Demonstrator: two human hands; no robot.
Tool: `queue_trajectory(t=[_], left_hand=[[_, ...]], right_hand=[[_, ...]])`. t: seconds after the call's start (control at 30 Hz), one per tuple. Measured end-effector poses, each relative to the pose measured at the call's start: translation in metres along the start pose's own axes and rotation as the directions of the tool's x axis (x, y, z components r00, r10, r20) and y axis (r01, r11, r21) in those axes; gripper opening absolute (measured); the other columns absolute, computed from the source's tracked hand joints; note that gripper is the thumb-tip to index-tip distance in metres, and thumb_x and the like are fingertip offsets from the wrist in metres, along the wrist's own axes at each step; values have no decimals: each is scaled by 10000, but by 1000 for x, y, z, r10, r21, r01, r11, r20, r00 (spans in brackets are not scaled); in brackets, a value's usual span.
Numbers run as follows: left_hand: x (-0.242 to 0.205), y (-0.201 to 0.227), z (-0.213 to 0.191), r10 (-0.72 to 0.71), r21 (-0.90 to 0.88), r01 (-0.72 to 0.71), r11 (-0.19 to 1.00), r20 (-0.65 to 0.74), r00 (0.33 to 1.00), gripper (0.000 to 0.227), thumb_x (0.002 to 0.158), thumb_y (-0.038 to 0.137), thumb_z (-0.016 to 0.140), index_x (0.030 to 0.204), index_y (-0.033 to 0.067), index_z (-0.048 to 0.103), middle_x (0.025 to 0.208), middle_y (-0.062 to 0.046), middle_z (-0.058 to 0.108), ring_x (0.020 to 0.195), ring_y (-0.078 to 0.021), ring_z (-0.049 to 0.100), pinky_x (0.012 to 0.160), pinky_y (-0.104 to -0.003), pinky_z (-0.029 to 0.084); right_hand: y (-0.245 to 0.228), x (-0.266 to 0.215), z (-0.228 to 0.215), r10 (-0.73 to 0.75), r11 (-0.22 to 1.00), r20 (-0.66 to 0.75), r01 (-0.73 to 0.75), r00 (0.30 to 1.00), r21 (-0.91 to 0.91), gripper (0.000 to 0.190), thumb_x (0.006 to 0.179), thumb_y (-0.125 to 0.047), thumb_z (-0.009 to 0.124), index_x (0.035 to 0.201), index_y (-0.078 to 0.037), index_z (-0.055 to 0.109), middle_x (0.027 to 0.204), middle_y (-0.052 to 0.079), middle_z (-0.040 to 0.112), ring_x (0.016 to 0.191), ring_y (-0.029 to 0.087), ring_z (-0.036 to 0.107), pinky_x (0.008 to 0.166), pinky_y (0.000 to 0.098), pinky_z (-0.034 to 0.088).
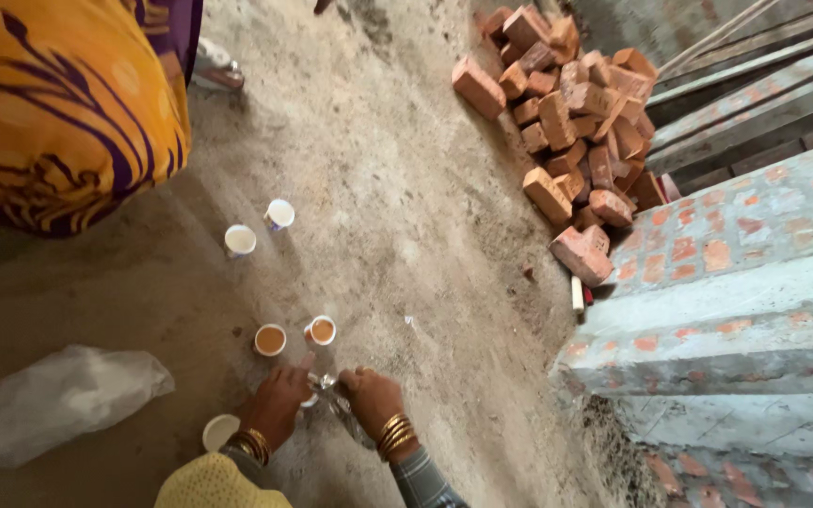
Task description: The person pours tea from a silver foil packet into small paper cups arranged on a dirt floor, handling the packet with both hands.
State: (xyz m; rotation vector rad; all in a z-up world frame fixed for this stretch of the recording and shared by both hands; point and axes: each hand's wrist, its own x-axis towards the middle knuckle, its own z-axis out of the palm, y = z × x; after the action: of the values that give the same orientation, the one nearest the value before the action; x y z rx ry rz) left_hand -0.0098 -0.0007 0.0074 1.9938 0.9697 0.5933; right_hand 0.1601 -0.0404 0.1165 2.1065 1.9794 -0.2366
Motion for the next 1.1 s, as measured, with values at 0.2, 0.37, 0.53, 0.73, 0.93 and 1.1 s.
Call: queue_trajectory(t=[0.2,0.37,0.53,0.73,0.93,1.1], left_hand=[[-4,-2,-5,-2,-134,-13,991,-110,994,673,779,-60,609,1418,99,471,1107,-89,630,1109,-325,561,911,-433,507],[-9,0,-13,-56,44,55,998,7,998,820,738,-32,653,1497,106,378,1135,-151,605,1109,-354,548,895,-438,507],[-9,6,-29,-18,-2,18,1000,-31,999,885,685,-27,702,1491,34,343,1130,-192,589,1070,-372,542,932,-451,481],[-6,9,-34,-17,47,18,999,-21,1000,881,698,-67,675,1500,38,328,1153,-185,589,1081,-362,543,940,-437,478],[-18,-2,-19,29,58,-23,998,-92,995,902,688,-17,719,1505,61,345,1194,-171,581,1099,-362,542,931,-447,486],[-7,10,-36,47,25,-45,999,-70,996,980,660,72,809,1515,103,332,1259,-159,557,1128,-369,529,925,-465,485]], right_hand=[[8,-2,-1,-93,995,-143,96,985,12,109,941,-318,642,911,-215,657,819,56,654,672,291,673,533,440,522],[6,-3,-5,-23,999,-31,21,999,-45,184,941,-387,632,925,-209,671,825,56,656,698,276,684,553,430,537],[-3,-3,-22,-7,999,21,8,1000,-53,224,969,-395,599,953,-181,663,810,44,654,727,260,694,558,424,543],[-9,0,-29,-6,997,60,10,998,-77,208,965,-375,587,941,-182,663,814,48,646,750,266,694,559,441,541],[5,0,1,-59,995,58,63,997,-78,173,913,-337,665,927,-164,664,806,75,653,755,297,677,599,454,530],[3,22,-7,-136,989,47,139,990,-58,127,888,-225,665,825,-125,712,767,145,682,754,354,662,654,504,525]])
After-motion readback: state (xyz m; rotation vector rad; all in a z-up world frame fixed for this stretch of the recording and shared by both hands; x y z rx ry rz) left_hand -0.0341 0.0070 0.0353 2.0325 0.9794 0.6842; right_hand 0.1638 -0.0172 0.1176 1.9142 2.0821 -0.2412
